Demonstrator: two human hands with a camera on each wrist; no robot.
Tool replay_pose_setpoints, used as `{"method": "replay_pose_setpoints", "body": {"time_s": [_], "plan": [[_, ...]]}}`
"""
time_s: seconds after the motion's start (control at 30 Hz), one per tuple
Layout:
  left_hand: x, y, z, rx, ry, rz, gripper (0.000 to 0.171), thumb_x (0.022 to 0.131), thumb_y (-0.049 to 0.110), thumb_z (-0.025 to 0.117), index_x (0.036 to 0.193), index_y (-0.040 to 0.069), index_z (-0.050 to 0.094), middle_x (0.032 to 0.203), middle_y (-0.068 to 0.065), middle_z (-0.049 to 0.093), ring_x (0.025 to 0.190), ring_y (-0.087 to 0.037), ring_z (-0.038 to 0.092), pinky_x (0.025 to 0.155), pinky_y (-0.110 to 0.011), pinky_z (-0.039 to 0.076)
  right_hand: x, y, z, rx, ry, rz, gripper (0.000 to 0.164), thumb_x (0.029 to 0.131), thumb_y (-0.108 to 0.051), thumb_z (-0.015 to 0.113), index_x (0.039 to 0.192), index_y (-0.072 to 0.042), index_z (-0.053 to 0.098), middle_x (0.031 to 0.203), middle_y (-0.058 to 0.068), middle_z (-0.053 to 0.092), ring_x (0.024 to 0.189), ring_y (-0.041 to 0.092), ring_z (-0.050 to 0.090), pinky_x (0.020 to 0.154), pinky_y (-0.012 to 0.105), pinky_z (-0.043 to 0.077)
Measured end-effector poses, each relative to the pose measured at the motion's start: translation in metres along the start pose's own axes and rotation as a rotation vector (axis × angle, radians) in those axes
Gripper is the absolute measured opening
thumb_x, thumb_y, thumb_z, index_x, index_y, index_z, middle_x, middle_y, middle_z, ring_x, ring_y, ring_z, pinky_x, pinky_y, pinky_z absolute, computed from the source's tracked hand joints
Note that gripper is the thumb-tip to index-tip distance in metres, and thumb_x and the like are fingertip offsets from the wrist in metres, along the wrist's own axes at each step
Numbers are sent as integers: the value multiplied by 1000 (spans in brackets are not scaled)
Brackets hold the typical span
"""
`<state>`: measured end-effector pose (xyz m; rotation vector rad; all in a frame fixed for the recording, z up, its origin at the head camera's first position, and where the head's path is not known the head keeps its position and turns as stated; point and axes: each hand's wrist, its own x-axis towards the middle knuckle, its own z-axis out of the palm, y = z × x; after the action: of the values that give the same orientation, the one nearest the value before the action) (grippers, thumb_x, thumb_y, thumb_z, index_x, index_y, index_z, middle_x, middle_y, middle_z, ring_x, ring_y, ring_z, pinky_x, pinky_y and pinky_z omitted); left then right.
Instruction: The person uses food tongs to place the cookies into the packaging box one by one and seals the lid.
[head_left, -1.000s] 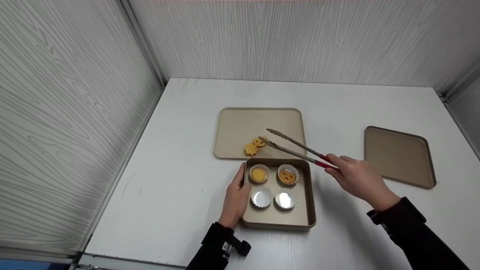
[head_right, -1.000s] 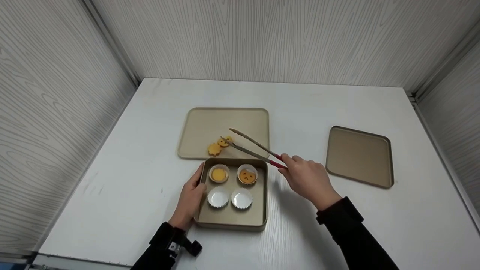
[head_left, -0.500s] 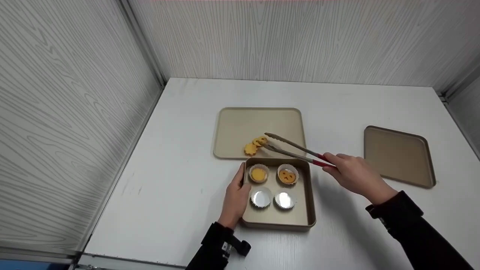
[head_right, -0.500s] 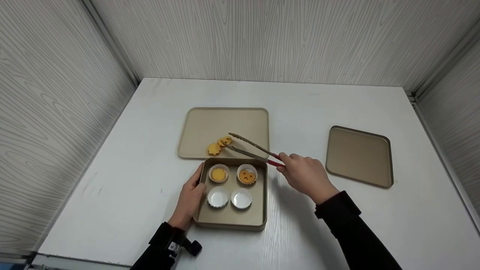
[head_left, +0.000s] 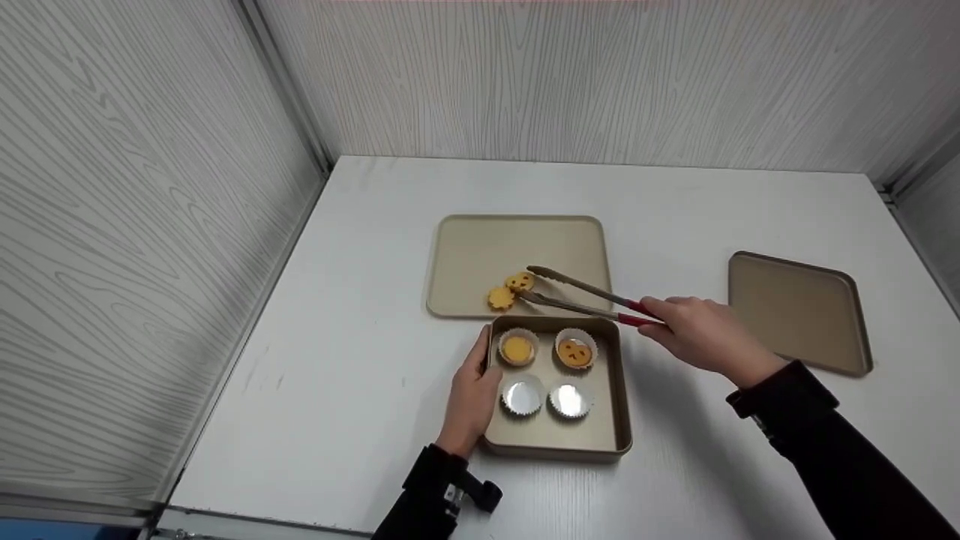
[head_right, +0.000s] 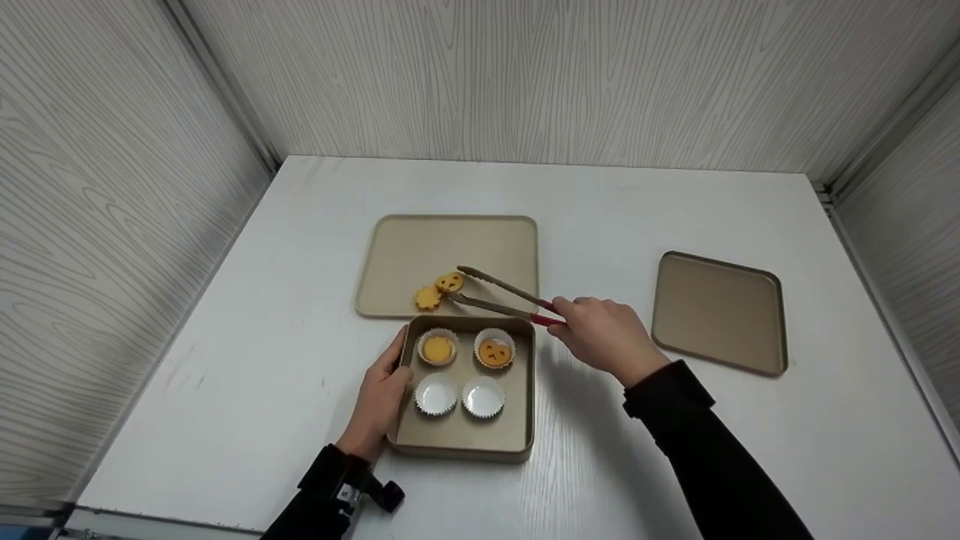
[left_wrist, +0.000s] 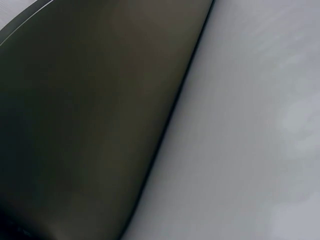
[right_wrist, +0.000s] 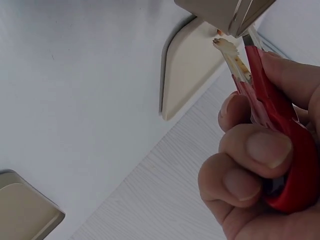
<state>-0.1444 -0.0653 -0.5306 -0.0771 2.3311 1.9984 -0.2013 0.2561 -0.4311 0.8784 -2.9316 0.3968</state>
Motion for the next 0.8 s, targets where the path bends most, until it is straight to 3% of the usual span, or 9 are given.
{"method": "replay_pose_setpoints", "body": {"time_s": [0.43, 0.8], "plan": [[-1, 1, 0, 5, 3, -5, 70, 97, 11, 44, 164, 17, 25, 168, 4, 26, 153, -10, 21, 125, -35, 20, 5, 1, 16, 17, -1, 46, 17, 97, -20, 68, 90, -13, 55, 72, -3, 57, 62, 17, 50, 52, 33, 39], [-1, 0, -1, 10, 9, -6, 68, 98, 12, 45, 164, 18, 26, 168, 5, 26, 153, -10, 21, 126, -36, 19, 0, 2, 23, -11, 132, -21, 11, 95, -10, 69, 92, -10, 59, 68, -1, 58, 55, 15, 46, 48, 34, 39]]}}
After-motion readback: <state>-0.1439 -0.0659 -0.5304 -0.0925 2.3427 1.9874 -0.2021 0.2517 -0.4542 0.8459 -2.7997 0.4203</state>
